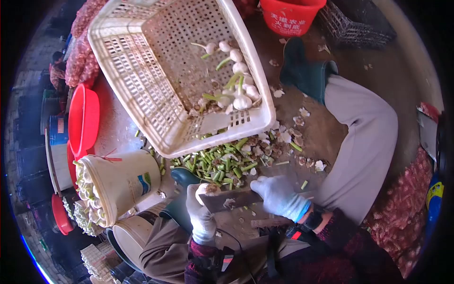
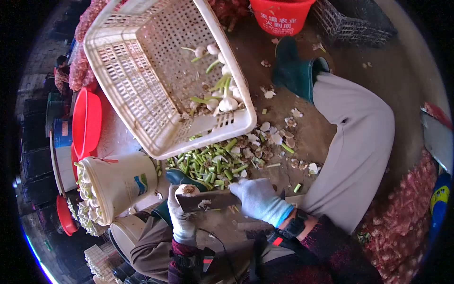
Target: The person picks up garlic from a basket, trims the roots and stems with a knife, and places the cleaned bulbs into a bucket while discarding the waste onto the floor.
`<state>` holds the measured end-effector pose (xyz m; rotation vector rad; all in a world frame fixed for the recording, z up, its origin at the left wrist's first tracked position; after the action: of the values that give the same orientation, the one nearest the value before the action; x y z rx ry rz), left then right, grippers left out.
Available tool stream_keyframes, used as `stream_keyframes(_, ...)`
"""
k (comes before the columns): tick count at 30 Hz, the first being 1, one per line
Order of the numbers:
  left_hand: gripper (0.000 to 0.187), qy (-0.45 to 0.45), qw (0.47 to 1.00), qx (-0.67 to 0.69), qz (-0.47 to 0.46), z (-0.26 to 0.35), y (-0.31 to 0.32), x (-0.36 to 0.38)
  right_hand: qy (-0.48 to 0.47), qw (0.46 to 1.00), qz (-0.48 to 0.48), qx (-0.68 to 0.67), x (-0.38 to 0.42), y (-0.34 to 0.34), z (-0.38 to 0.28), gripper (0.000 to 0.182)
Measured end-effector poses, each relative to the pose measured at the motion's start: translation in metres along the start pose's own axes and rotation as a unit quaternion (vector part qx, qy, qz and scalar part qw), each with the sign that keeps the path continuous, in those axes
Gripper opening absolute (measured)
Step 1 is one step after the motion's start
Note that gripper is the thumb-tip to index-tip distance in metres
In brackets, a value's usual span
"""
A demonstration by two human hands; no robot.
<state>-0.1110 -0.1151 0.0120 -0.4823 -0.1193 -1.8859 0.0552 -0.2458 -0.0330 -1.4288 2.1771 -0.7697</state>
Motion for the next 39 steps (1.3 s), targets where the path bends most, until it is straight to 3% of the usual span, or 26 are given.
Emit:
stream_keyframes(3, 0.057, -0.006, 0.999, 0.053, -0.003, 0.008, 0.006, 0.004, 0.023, 1.000, -0.005, 0.001, 0.000, 0.017, 0.017, 0.012)
stream_keyframes(5, 0.054, 0.148, 0.987, -0.030, -0.055, 0.048, 0.013, 0.016, 0.165, 0.973, -0.137, 0.088, 0.000, 0.022, 0.039, 0.013)
stream_keyframes(7, 0.062, 0.057, 0.997, 0.049, -0.011, 0.060, 0.014, 0.013, 0.194, 0.980, -0.036, 0.024, -0.007, 0.022, 0.026, 0.018)
stream_keyframes(9, 0.066, 0.010, 0.998, 0.057, -0.006, 0.058, 0.019, 0.013, 0.199, 0.978, -0.062, 0.009, -0.007, 0.006, 0.010, 0.022)
stream_keyframes(10, 0.069, 0.116, 0.992, -0.050, -0.011, 0.032, 0.005, 0.000, 0.216, 0.970, -0.107, -0.011, -0.005, -0.005, 0.002, 0.027)
stream_keyframes(11, 0.069, 0.115, 0.992, -0.051, -0.011, 0.030, 0.005, 0.001, 0.217, 0.970, -0.108, -0.012, -0.001, 0.001, 0.005, 0.027)
stream_keyframes(13, 0.069, 0.113, 0.980, -0.138, 0.086, 0.025, 0.007, 0.001, 0.275, 0.955, -0.091, -0.063, 0.011, 0.022, 0.017, 0.031)
stream_keyframes(15, 0.072, 0.091, 0.989, -0.095, 0.068, 0.030, 0.013, 0.002, 0.297, 0.945, -0.071, -0.117, 0.007, 0.010, 0.007, 0.031)
stream_keyframes(17, 0.073, 0.229, 0.906, -0.346, 0.085, 0.038, 0.018, -0.003, 0.320, 0.939, -0.045, -0.117, -0.003, -0.005, 0.002, 0.028)
stream_keyframes(18, 0.073, 0.228, 0.905, -0.350, 0.081, 0.040, 0.020, -0.006, 0.334, 0.937, -0.033, -0.098, -0.001, 0.000, 0.007, 0.026)
stream_keyframes(20, 0.075, 0.054, 0.995, -0.071, 0.036, 0.038, 0.025, -0.011, 0.338, 0.931, -0.015, -0.137, 0.006, 0.008, 0.015, 0.027)
stream_keyframes(21, 0.076, -0.040, 0.996, 0.074, 0.016, 0.036, 0.027, -0.012, 0.335, 0.926, 0.002, -0.171, 0.008, 0.010, 0.018, 0.027)
stream_keyframes(25, 0.085, -0.054, 0.984, 0.168, -0.002, 0.021, 0.038, -0.015, 0.329, 0.922, 0.001, -0.204, 0.010, 0.015, 0.007, 0.026)
stream_keyframes(28, 0.074, -0.062, 0.978, 0.197, -0.012, 0.008, 0.041, -0.017, 0.260, 0.927, 0.131, -0.236, 0.009, 0.025, 0.004, 0.018)
stream_keyframes(30, 0.061, -0.076, 0.970, 0.233, 0.001, 0.007, 0.050, -0.011, 0.235, 0.928, 0.153, -0.245, -0.002, -0.001, -0.008, 0.014)
stream_keyframes(32, 0.061, -0.085, 0.960, 0.266, 0.027, 0.007, 0.057, -0.006, 0.173, 0.919, 0.223, -0.274, -0.013, -0.031, -0.025, 0.013)
stream_keyframes(35, 0.057, -0.102, 0.940, 0.323, 0.045, -0.009, 0.048, -0.008, 0.150, 0.891, 0.238, -0.357, -0.013, -0.039, -0.031, 0.012)
stream_keyframes(36, 0.055, -0.114, 0.934, 0.337, 0.021, -0.016, 0.042, -0.010, 0.143, 0.920, 0.215, -0.294, -0.012, -0.034, -0.027, 0.011)
stream_keyframes(37, 0.053, -0.125, 0.928, 0.351, -0.004, -0.018, 0.038, -0.009, 0.197, 0.954, 0.104, -0.198, -0.009, -0.017, -0.014, 0.014)
stream_keyframes(39, 0.053, -0.067, 0.924, 0.376, -0.003, -0.005, 0.039, -0.012, 0.250, 0.960, -0.113, -0.047, 0.026, 0.047, 0.039, 0.018)
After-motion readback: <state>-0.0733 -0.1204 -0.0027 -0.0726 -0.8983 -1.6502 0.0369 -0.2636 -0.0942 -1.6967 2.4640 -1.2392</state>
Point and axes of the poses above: each hand's wrist, its own x-axis away from the middle knuckle, its own y-axis out of the palm, z = x × y, the point moved 1 cm from there along -x, towards the middle knuckle, and after that the axes turned 10 degrees about z, right-handed, at the moved point
